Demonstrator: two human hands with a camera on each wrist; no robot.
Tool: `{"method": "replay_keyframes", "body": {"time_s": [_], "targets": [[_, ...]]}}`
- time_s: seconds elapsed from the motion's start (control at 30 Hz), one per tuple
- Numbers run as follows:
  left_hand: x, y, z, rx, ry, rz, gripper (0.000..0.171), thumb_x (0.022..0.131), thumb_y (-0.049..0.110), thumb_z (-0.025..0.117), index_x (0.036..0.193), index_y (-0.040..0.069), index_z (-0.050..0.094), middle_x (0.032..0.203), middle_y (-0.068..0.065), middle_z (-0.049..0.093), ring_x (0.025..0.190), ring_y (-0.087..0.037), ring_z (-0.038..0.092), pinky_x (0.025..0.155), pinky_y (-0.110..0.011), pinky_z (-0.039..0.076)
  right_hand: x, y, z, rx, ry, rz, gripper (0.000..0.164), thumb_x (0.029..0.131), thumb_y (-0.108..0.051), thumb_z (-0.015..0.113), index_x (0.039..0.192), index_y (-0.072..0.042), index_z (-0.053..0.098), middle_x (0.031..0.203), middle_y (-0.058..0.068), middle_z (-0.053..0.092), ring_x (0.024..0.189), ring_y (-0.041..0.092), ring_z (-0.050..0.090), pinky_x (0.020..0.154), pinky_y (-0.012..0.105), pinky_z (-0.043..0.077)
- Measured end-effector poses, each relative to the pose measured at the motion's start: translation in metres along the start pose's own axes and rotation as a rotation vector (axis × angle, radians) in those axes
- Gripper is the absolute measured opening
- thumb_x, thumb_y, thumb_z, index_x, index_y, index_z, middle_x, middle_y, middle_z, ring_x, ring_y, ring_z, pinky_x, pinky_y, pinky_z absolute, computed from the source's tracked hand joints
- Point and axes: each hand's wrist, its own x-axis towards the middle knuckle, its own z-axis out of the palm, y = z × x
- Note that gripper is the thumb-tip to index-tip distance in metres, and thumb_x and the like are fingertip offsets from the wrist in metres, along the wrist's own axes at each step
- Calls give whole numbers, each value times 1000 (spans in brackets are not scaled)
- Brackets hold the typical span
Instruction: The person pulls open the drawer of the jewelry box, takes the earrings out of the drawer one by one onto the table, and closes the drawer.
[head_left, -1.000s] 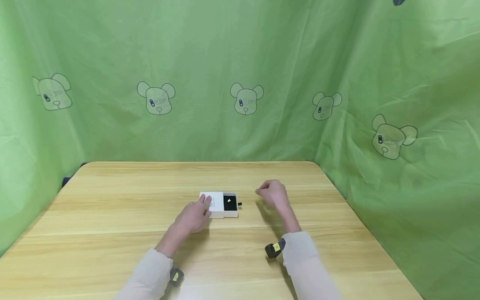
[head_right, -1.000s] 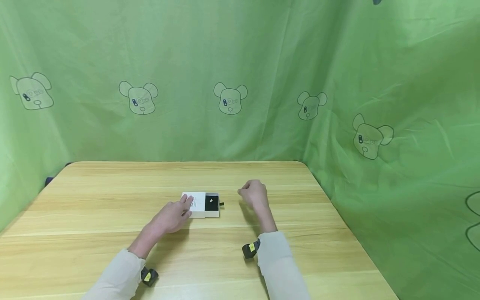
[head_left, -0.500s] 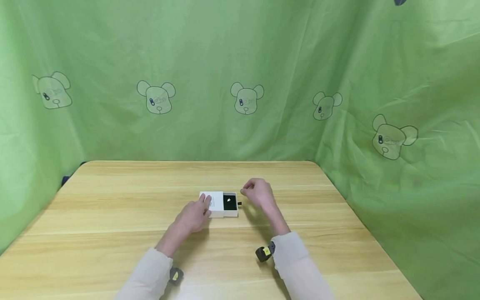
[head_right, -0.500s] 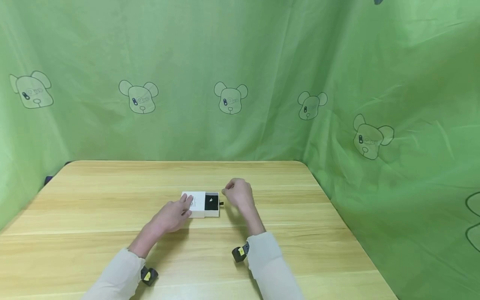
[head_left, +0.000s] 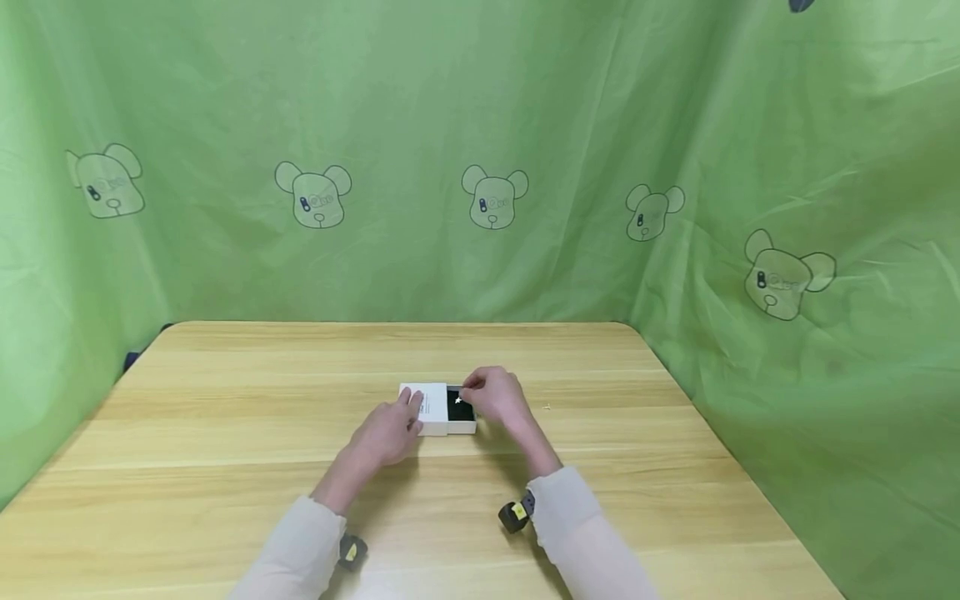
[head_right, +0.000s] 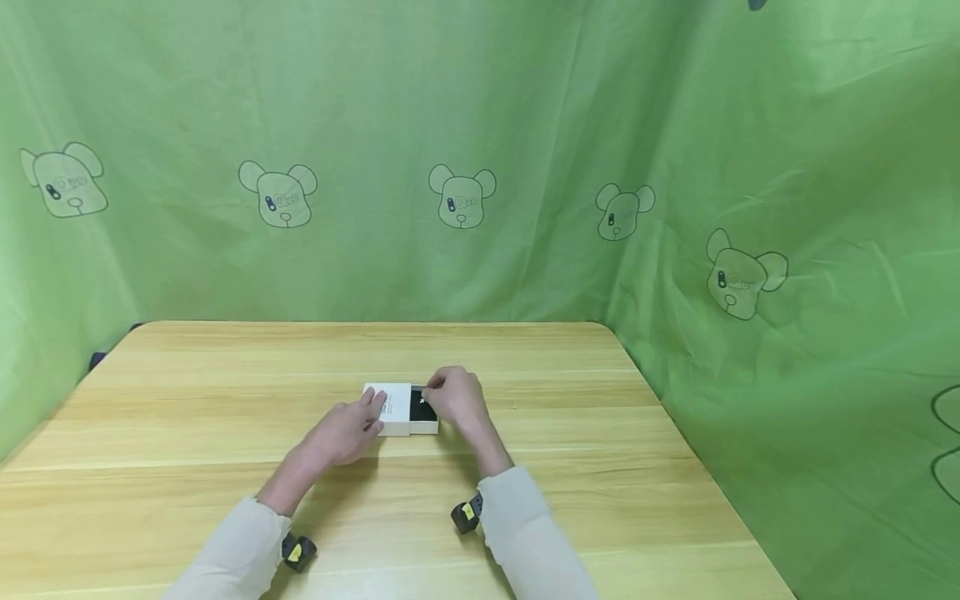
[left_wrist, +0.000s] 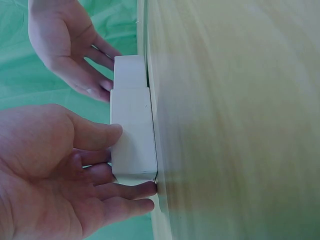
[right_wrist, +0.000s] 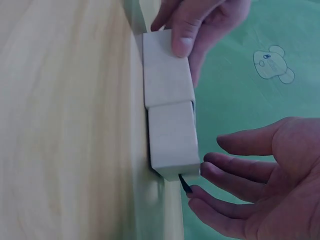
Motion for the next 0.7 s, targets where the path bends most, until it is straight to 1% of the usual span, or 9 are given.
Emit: {"method": "replay_keyframes", "body": {"time_s": [0.07, 0.1, 0.13, 0.2, 0.27, 0.43, 0.6, 0.67, 0.7], "targets": [[0, 0, 0, 10, 4, 6, 54, 105, 16, 53, 154, -2, 38, 161, -27, 31, 64, -22, 56, 72, -33, 53, 0, -1, 3, -10, -6, 0, 18, 91, -16, 73, 107, -7, 75, 99, 7, 75, 84, 19, 67, 77, 34, 57], [1, -1, 0, 13, 6, 8, 54, 105, 16, 53, 154, -2, 38, 160, -27, 32, 75, -28, 64, 82, -38, 56, 0, -1, 4, -18, -7, -3, 18, 91, -16, 73, 107, -7, 75, 100, 7, 76, 86, 20, 68, 79, 35, 58], [1, -1, 0, 15, 9, 10, 54, 105, 16, 53, 153, -2, 39, 160, -28, 33, 89, -34, 67, 90, -42, 56, 0, -2, 6, -28, -7, -10, 19, 91, -16, 73, 108, -7, 76, 101, 7, 76, 88, 21, 68, 81, 37, 58], [1, -2, 0, 21, 11, 12, 53, 105, 16, 54, 153, -2, 39, 160, -28, 34, 111, -43, 64, 100, -47, 52, 0, -2, 9, -44, -8, -18, 20, 91, -17, 73, 108, -7, 76, 102, 7, 77, 92, 23, 69, 85, 39, 58], [1, -2, 0, 24, 14, 14, 53, 105, 15, 54, 152, -3, 40, 159, -28, 34, 125, -48, 57, 104, -50, 50, 1, -2, 11, -57, -9, -25, 20, 92, -17, 73, 110, -8, 76, 103, 7, 77, 96, 24, 70, 87, 41, 58], [1, -1, -1, 26, 19, 19, 52, 105, 15, 54, 152, -3, 41, 159, -28, 36, 130, -49, 53, 102, -49, 51, 1, -2, 14, -95, -20, -49, 26, 91, -16, 72, 115, -6, 76, 109, 11, 77, 103, 28, 69, 90, 43, 56], [1, -1, -1, 16, 10, 10, 53, 105, 16, 53, 153, -2, 40, 159, -28, 34, 121, -46, 60, 100, -48, 52, 0, -3, 16, -149, -54, -51, 35, 90, -14, 71, 124, -7, 73, 124, 15, 72, 115, 33, 64, 98, 49, 53], [1, 0, -1, 12, 6, 2, 53, 105, 17, 53, 153, -1, 39, 160, -27, 33, 116, -44, 61, 99, -47, 52, 0, -3, 17, -162, -61, -54, 36, 89, -13, 71, 125, -7, 73, 126, 16, 71, 118, 35, 63, 100, 50, 52], [1, -1, -1, 12, 8, 1, 53, 105, 17, 53, 153, -1, 39, 160, -27, 33, 118, -44, 61, 100, -47, 52, 0, -3, 17, -166, -60, -56, 36, 89, -12, 71, 125, -7, 73, 127, 16, 71, 118, 35, 63, 100, 51, 52]]}}
